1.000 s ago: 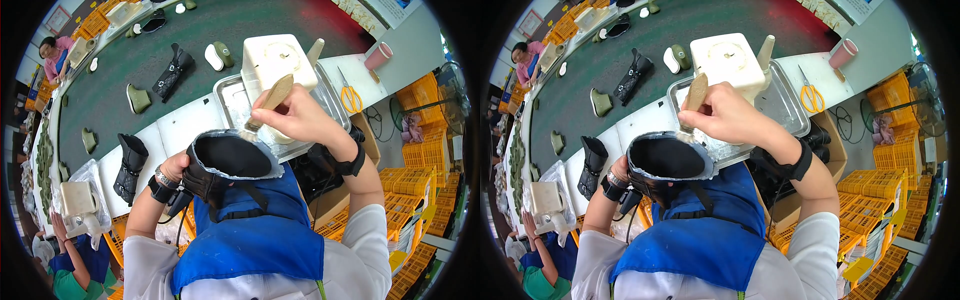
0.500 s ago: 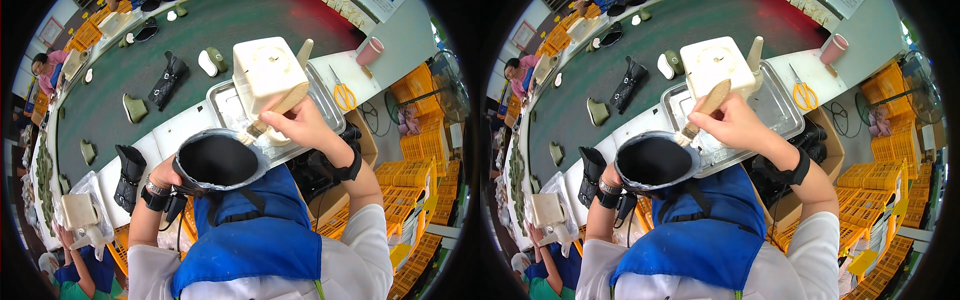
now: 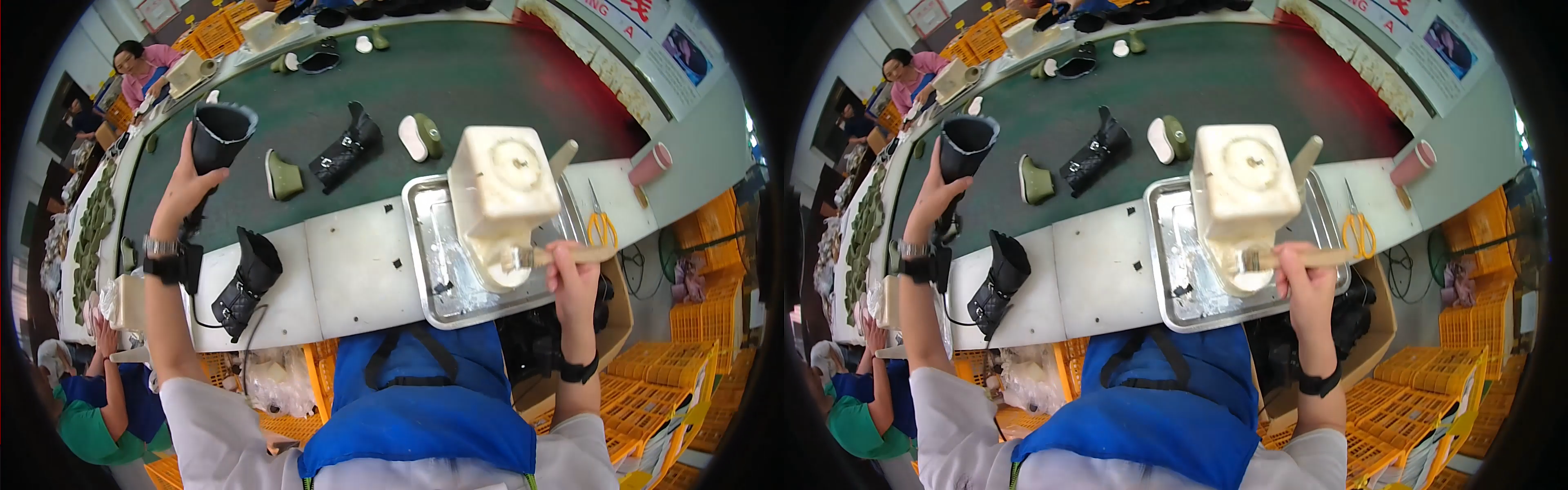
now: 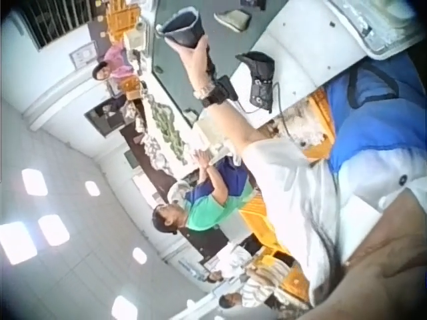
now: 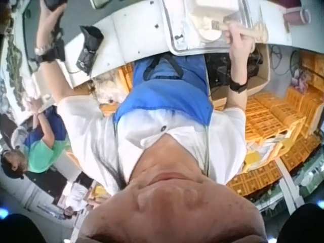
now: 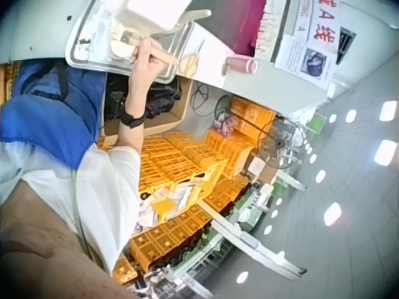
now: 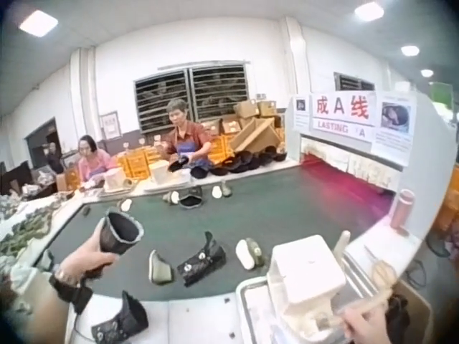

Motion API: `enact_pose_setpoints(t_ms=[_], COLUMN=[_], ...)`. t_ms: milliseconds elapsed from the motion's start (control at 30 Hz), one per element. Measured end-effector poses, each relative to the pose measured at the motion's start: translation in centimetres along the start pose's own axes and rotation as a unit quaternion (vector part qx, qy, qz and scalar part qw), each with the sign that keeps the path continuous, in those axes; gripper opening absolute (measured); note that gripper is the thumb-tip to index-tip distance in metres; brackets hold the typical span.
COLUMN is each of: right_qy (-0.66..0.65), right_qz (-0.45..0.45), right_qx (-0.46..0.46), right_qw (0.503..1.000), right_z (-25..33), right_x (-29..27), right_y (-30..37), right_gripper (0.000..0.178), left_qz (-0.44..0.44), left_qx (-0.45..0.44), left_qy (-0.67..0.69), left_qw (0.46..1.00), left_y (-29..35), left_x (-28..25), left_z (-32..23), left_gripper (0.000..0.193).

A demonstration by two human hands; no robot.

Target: The recorder trims excess material from black boots and applies adhesive using a brush.

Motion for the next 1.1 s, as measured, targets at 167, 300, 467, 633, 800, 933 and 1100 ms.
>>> enact_pose_setpoints(t_ms=[167, 300, 467, 633, 800, 933, 1100], right_qy=[0.04, 0.068, 0.071, 0.09, 0.087, 0.072, 0.055], right_qz=[0.03, -0.012, -0.032, -0.024, -0.049, -0.07, -0.027], right_qx=[0.011, 0.016, 0.006, -0.003, -0.036, -0.069, -0.08], right_qw=[0.999, 0.997, 0.997, 0.996, 0.994, 0.993, 0.995], right_z=[-0.6, -0.8, -0.7, -0.5, -1.6, -2.6, -3.3], right_x=[2.5, 2.4, 1.9, 3.2, 0.6, -1.2, -0.6], right_y=[2.1, 2.9, 3.0, 2.6, 2.1, 1.1, 0.1], right_gripper=[0.013, 0.011, 0.011, 0.011, 0.015, 0.014, 0.013], left_qz=[0.038, 0.058, 0.093, 0.189, 0.106, 0.164, 0.262], left_qx=[-0.124, -0.21, -0.26, -0.297, -0.127, -0.039, -0.158], left_qy=[-0.21, -0.365, -0.37, -0.258, -0.191, -0.105, -0.27], left_qw=[0.969, 0.905, 0.887, 0.9, 0.968, 0.98, 0.913], left_y=[-1.7, -2.2, -1.7, 1.5, 1.1, 7.4, 19.1], left_x=[-3.4, 1.4, 5.9, 4.1, 0.2, 1.8, 7.5], left_z=[14.6, 23.2, 25.4, 31.6, 23.1, 13.2, 10.3], left_gripper=[0.104, 0.112, 0.104, 0.095, 0.096, 0.111, 0.121])
Point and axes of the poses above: each hand's wrist, its own y-axis away from the middle knuckle, its own x-axis out of the palm, z = x × y, the point moved 8 cm from there along -y, towards the middle knuckle, and after that the axes turned 7 degrees about x, right-handed, at the moved point
